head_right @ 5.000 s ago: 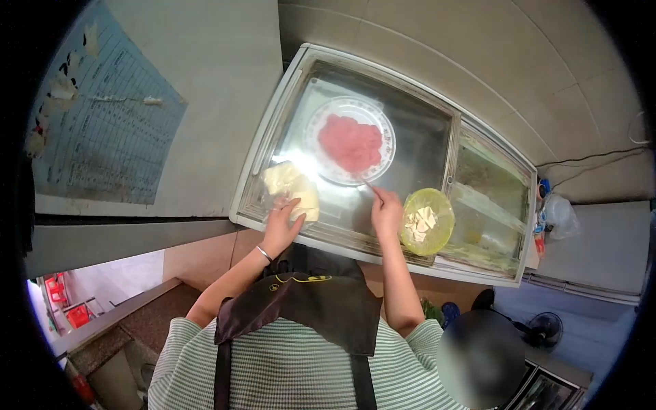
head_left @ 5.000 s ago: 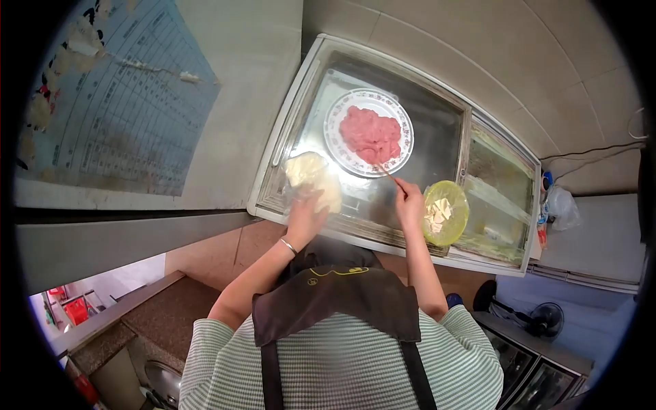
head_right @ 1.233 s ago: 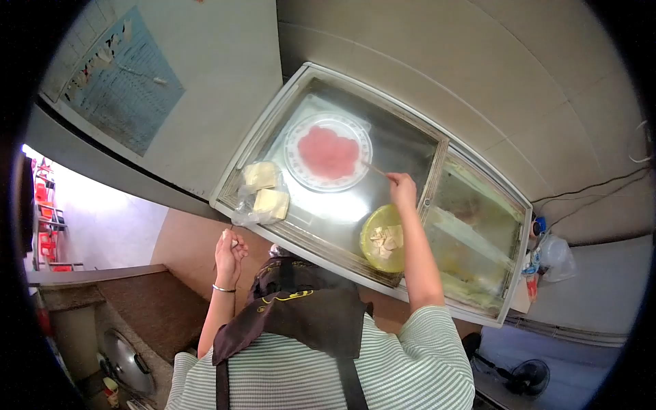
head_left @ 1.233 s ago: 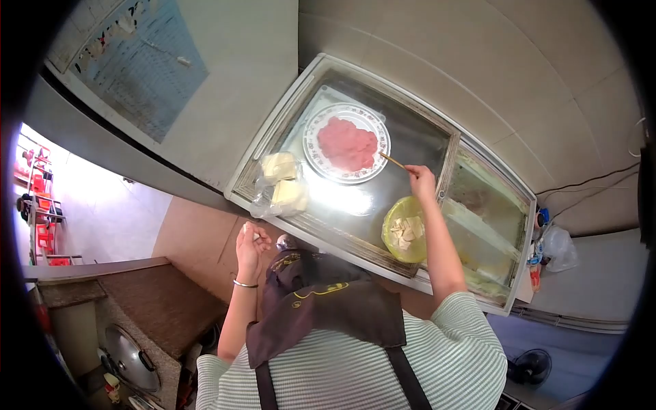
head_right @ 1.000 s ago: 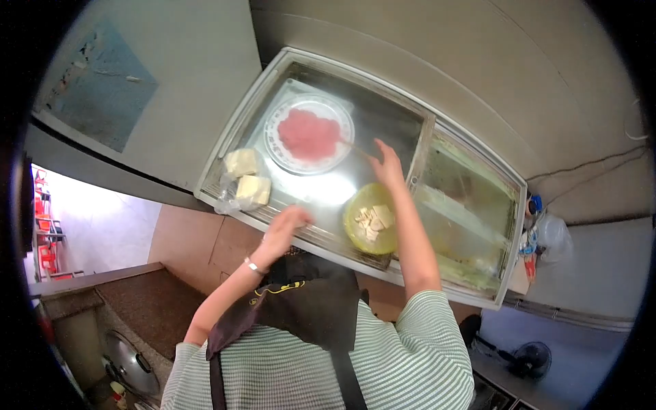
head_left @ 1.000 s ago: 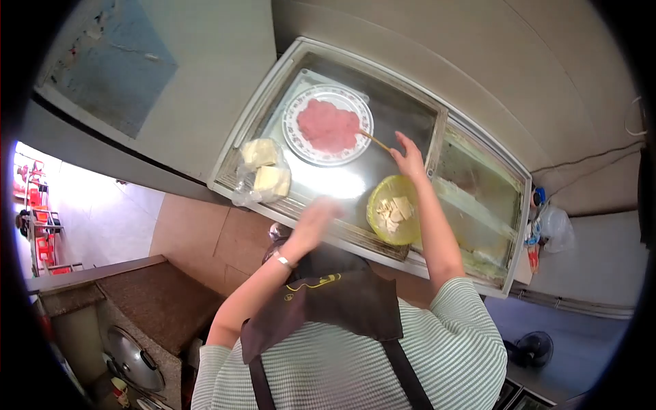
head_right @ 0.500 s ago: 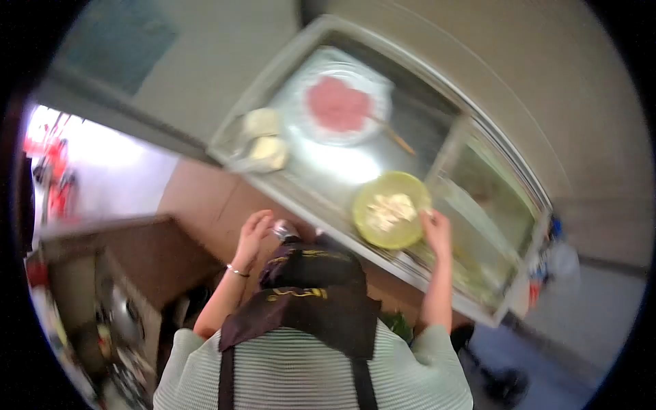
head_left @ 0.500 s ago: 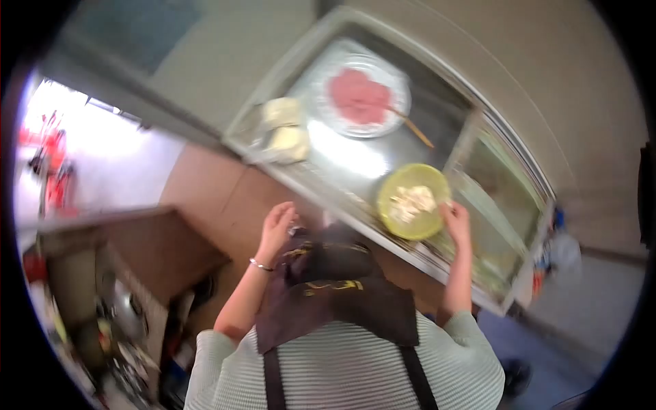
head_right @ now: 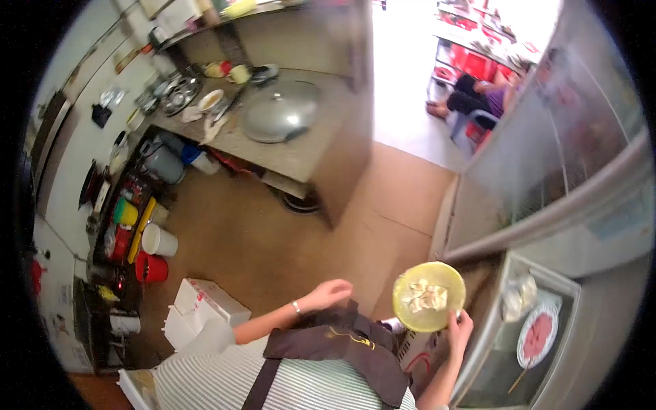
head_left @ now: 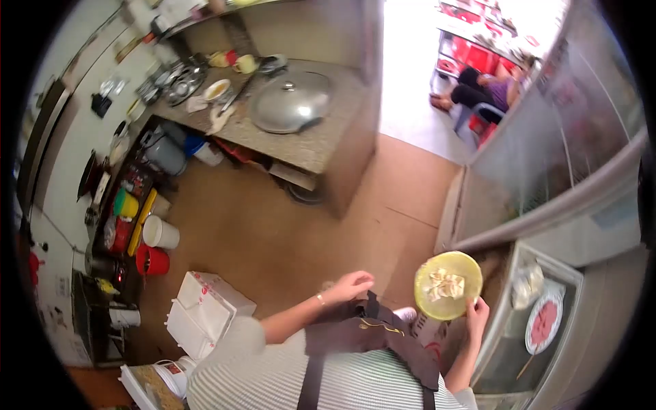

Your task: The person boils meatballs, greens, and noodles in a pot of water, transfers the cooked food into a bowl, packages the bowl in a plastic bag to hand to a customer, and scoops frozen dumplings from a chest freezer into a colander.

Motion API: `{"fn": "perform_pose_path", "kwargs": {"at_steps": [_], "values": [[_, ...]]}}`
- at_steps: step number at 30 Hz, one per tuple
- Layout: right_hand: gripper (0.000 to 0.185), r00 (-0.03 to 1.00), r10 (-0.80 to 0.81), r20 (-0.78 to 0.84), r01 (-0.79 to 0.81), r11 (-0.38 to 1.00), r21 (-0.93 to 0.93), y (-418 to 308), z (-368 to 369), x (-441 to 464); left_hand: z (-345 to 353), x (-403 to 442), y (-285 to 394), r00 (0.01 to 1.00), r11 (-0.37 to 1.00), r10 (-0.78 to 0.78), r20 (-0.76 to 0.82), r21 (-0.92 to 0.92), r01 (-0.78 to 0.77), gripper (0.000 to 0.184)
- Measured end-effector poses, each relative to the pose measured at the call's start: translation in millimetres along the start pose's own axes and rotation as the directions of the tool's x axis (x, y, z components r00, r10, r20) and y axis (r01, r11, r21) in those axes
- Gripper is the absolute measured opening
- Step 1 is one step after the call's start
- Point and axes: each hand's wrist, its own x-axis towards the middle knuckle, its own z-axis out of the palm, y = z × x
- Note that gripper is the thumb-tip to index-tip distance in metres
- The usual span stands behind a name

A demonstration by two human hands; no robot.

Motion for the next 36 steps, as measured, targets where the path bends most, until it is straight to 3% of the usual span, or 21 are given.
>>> {"fn": "perform_pose_path", "kwargs": {"at_steps": [2, 4, 5, 6, 7, 9, 12, 16, 20, 23, 28, 30, 32, 34, 36], "values": [[0.023, 0.989, 0.040, 0.139, -0.047, 0.998, 0.051, -77, 84, 16, -80, -37, -47, 0.979, 0.992, -0.123, -0.160, -0.032, 0.119, 0.032], [0.025, 0.975, -0.116, 0.190, 0.106, 0.992, 0.066, -92, 172, 45, -158, -80, -47, 0.902, 0.972, -0.217, -0.373, -0.166, 0.165, 0.029], [0.025, 0.959, -0.063, 0.275, 0.065, 0.998, 0.003, -123, 204, 52, -194, -93, -63, 0.852, 0.967, -0.211, -0.479, -0.232, 0.109, 0.028], [0.026, 0.944, -0.146, 0.297, 0.136, 0.989, 0.054, -138, 235, 63, -219, -104, -74, 0.789, 0.957, -0.215, -0.575, -0.284, 0.053, 0.026], [0.025, 0.930, -0.094, 0.355, 0.076, 0.995, 0.067, -162, 261, 69, -241, -111, -72, 0.788, 0.959, -0.208, -0.579, -0.281, 0.047, 0.026], [0.024, 0.915, -0.047, 0.401, 0.019, 0.997, 0.075, -210, 312, 83, -283, -120, -66, 0.642, 0.884, -0.313, -0.700, -0.462, -0.072, 0.021], [0.023, 0.890, -0.045, 0.454, -0.031, 0.987, 0.158, -270, 374, 119, -331, -110, -81, 0.592, 0.837, -0.376, -0.712, -0.536, -0.113, 0.021], [0.023, 0.896, -0.095, 0.434, -0.009, 0.973, 0.231, -321, 437, 187, -384, -73, -87, 0.642, 0.817, -0.382, -0.664, -0.568, -0.101, 0.021], [0.021, 0.931, -0.119, 0.346, 0.002, 0.947, 0.320, -357, 486, 280, -476, -14, -73, 0.648, 0.821, -0.382, -0.659, -0.564, -0.090, 0.022], [0.024, 0.976, -0.110, 0.187, 0.050, 0.953, 0.300, -400, 522, 330, -555, 26, -36, 0.663, 0.829, -0.373, -0.649, -0.554, -0.075, 0.021], [0.022, 0.921, -0.339, 0.191, 0.292, 0.927, 0.236, -540, 578, 405, -665, 60, -19, 0.627, 0.868, -0.301, -0.719, -0.479, -0.132, 0.020], [0.023, 0.861, -0.459, 0.218, 0.417, 0.884, 0.212, -624, 606, 423, -694, 69, -18, 0.537, 0.844, -0.402, -0.742, -0.528, -0.098, 0.020], [0.027, 0.816, -0.537, 0.214, 0.453, 0.824, 0.341, -716, 636, 422, -717, 80, -30, 0.560, 0.827, -0.408, -0.721, -0.551, -0.107, 0.021], [0.030, 0.810, -0.523, 0.266, 0.299, 0.758, 0.579, -783, 673, 430, -742, 89, -36, 0.579, 0.804, -0.489, -0.652, -0.595, 0.009, 0.022], [0.030, 0.845, -0.443, 0.299, 0.165, 0.749, 0.642, -839, 703, 440, -770, 98, -37, 0.613, 0.798, -0.465, -0.639, -0.602, -0.023, 0.022]]}}
